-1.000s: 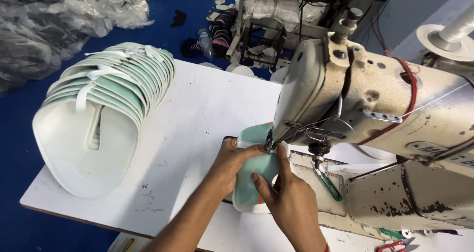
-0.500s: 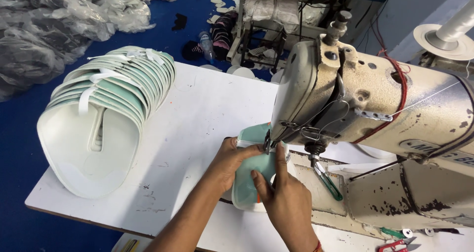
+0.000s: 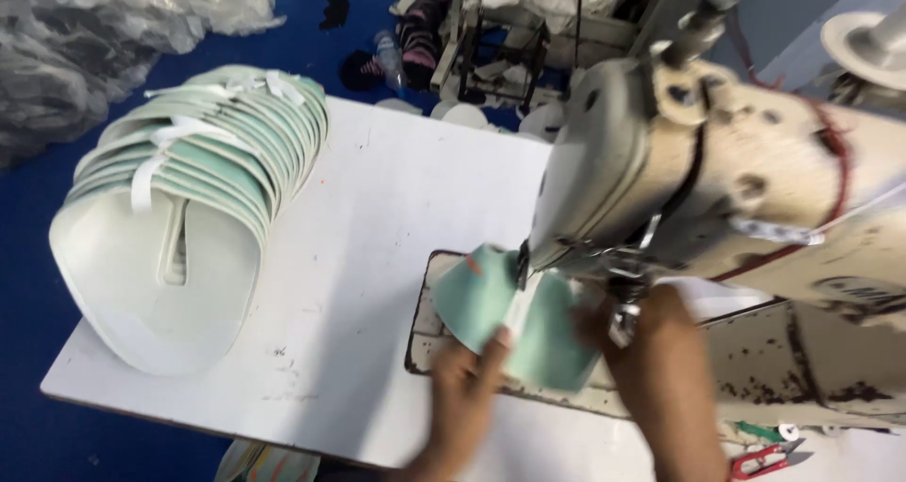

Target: The person sews a white strap onto a light green face mask using a sewing machine. They repeatedly pick up masks from a stack, guide them under the needle to attach the strap, and then place the finished masks on the table.

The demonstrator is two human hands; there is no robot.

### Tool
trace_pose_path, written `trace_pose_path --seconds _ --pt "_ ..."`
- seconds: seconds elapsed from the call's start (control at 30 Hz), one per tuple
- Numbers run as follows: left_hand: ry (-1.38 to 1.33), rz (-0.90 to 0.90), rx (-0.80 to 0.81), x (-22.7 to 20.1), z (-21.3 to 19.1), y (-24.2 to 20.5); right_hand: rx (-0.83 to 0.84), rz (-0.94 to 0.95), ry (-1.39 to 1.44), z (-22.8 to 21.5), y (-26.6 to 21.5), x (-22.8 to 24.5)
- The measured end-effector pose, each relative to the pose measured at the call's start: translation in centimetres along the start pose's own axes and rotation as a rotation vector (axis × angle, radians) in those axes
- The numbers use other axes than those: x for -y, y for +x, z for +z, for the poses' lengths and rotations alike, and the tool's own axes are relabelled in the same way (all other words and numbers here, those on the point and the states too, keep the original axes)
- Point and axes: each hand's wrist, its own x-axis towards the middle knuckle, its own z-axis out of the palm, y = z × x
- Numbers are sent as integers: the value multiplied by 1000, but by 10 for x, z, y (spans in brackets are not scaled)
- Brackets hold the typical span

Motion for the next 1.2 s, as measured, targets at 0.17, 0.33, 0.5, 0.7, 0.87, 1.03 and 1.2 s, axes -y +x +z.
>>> trace_pose_path --seconds 0.17,0.33,0.5,0.7,0.87,1.03,1.2 --pt "-380 -85 62 -38 23 -29 -288 -292 -140 17 -31 1" --pt "-725 -275 88 -46 22 -17 -313 -443 -121 55 -57 13" --pt "-524 -93 -69 -61 26 -13 -426 -358 -149 70 -54 10" --pt "-424 -40 -136 -66 30 -1 -339 -305 -346 33 -43 40" --pt "-399 6 -148 -69 33 -2 -331 -338 -355 32 -42 34" --pt "-408 23 -160 -65 30 -6 -307 -340 -302 37 -47 31" --pt "-397 -31 -158 -71 29 -8 -264 -302 -290 33 -46 33"
